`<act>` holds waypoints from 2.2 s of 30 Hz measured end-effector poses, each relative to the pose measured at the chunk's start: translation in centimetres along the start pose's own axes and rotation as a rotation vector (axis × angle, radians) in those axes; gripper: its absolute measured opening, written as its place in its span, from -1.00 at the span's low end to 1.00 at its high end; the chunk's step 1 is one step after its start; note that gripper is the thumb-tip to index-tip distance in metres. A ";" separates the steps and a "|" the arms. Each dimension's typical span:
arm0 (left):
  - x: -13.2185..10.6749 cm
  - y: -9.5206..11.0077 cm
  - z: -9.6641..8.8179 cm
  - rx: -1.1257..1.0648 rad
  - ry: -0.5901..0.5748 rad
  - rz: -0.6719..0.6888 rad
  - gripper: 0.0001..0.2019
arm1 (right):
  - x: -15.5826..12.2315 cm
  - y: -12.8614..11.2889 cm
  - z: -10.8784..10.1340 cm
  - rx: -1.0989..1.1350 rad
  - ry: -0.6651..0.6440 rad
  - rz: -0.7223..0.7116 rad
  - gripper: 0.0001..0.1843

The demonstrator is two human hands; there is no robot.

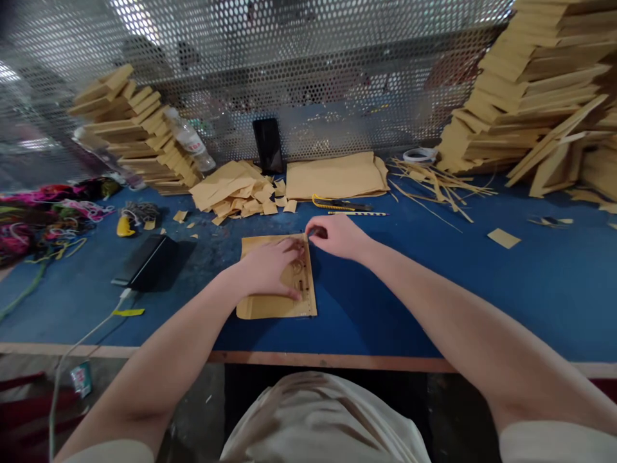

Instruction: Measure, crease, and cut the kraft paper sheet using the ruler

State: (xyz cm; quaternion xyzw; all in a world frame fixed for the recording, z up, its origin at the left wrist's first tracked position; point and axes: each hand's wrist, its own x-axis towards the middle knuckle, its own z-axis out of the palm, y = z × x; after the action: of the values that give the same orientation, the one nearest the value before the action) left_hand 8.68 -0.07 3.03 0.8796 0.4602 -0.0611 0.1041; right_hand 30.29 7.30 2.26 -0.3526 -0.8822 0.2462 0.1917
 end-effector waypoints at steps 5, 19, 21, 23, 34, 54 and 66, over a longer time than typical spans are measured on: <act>0.0 -0.2 0.4 0.005 0.047 0.045 -0.05 | 0.5 3.8 2.0 0.241 0.139 0.087 -0.81; 0.1 0.0 0.1 -0.011 0.023 0.024 -0.02 | -0.6 2.5 1.7 0.173 -0.001 0.114 -0.92; 0.1 0.0 0.0 -0.013 0.025 0.027 -0.03 | -0.6 2.2 1.7 0.155 -0.001 0.110 -0.92; 0.1 0.0 0.0 -0.012 0.029 0.032 -0.05 | -0.5 2.0 1.7 0.130 0.001 0.109 -0.92; 0.0 0.0 0.1 -0.006 0.049 0.032 -0.09 | 0.1 2.0 1.7 -0.058 0.007 0.034 -0.89; 0.2 -0.1 0.3 0.011 0.029 0.033 0.01 | 2.6 4.2 3.0 -0.091 0.360 0.195 -0.86; 0.1 -0.3 0.1 -0.001 0.032 0.041 -0.08 | 0.3 3.3 3.0 -0.100 0.097 -0.188 -0.93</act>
State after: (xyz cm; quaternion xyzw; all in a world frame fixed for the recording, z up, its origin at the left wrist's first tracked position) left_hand 8.49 0.21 2.88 0.8897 0.4436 -0.0449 0.0983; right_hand 30.25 8.67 -1.99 -0.2888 -0.9122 0.1655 0.2388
